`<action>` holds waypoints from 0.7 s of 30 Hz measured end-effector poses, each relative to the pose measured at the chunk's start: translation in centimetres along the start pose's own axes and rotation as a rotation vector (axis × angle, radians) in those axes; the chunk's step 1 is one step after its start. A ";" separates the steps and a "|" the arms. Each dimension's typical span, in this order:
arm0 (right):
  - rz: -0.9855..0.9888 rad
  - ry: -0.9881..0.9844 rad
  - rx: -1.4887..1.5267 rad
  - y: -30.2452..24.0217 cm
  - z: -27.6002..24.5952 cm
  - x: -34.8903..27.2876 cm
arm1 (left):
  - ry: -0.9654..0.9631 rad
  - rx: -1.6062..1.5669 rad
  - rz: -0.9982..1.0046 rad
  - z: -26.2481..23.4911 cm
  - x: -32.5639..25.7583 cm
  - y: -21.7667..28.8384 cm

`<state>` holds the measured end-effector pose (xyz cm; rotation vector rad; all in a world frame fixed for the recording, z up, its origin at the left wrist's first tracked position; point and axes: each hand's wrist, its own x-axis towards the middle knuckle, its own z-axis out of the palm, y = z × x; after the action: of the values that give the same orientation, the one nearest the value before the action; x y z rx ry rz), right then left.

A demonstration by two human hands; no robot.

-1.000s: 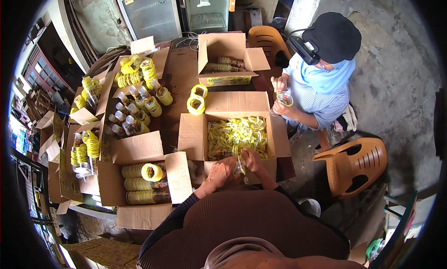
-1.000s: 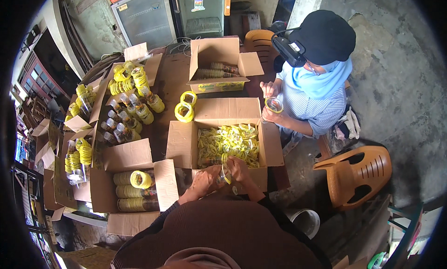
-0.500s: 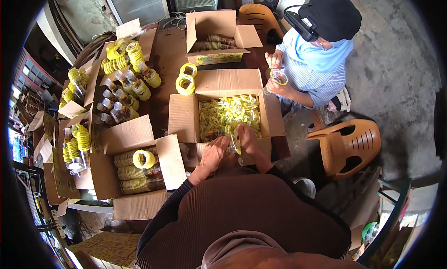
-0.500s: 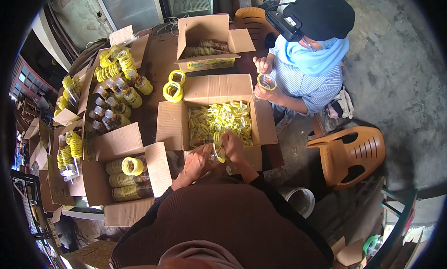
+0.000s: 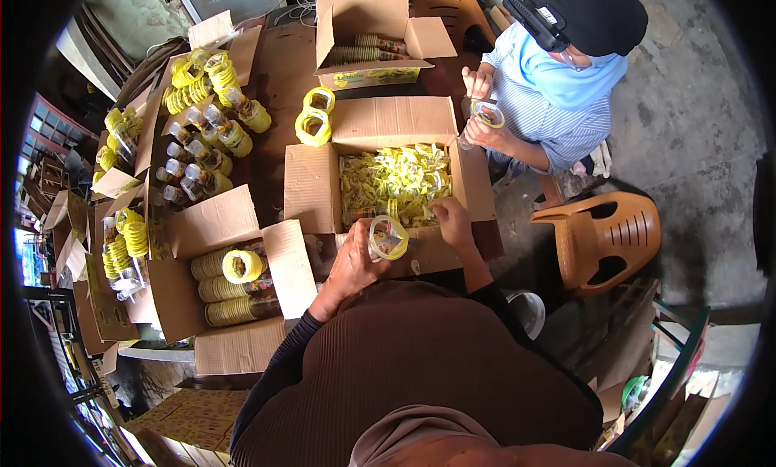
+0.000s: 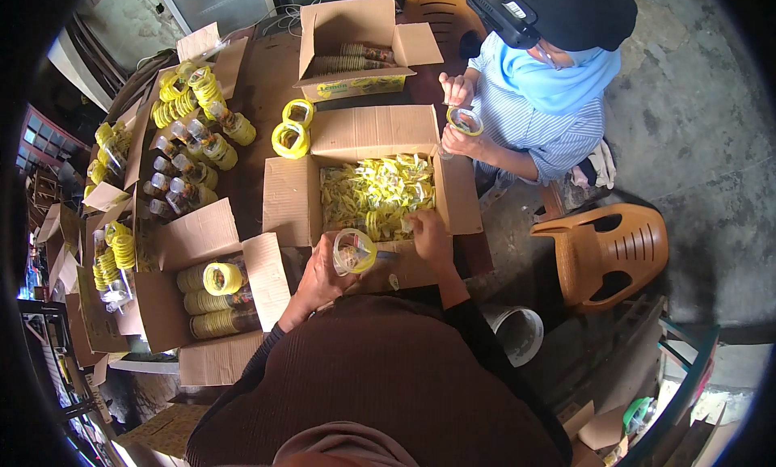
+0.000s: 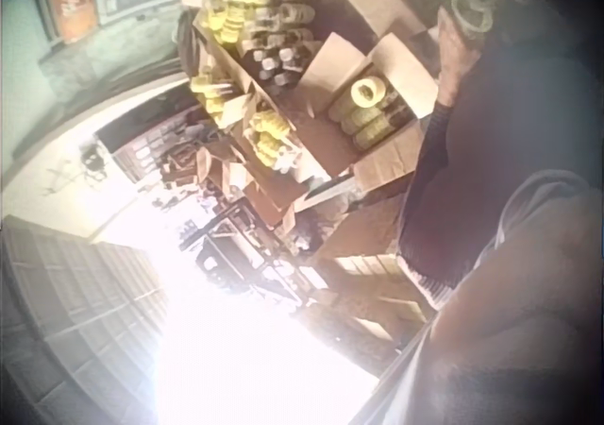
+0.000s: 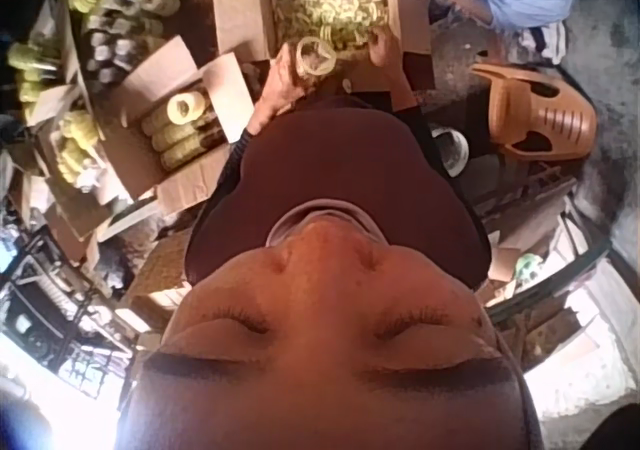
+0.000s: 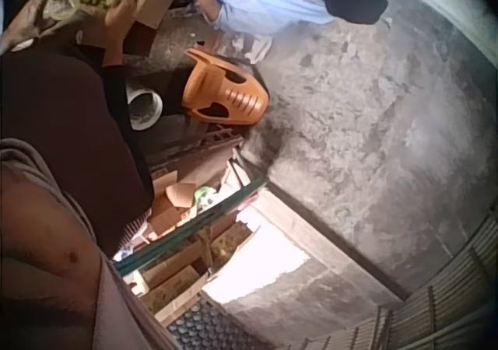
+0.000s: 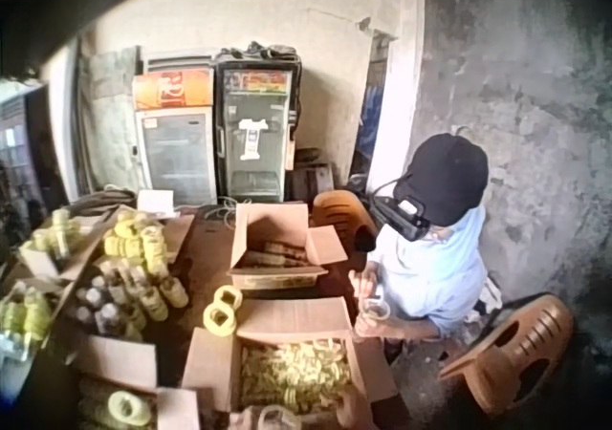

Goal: The person wraps yellow adhesive labels around small clear plastic bottles by hand, removing items from a cardboard box and placing them on a table with other containers.

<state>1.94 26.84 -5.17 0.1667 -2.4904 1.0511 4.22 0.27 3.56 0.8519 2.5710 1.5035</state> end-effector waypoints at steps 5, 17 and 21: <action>0.146 -0.152 0.187 -9.5 -2.0 2.4 | 0.062 0.070 0.006 0.9 -0.4 -2.3; -0.272 -0.385 -0.106 -12.1 -1.9 2.2 | -0.186 0.007 -0.109 -0.1 1.8 0.6; -0.402 -0.513 -0.106 -11.9 -1.8 2.0 | -0.382 -0.115 -0.096 -1.8 2.3 -0.4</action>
<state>3.97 19.85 4.60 0.9656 -2.7676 0.7716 1.60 -0.18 4.73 0.8866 2.1977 1.3000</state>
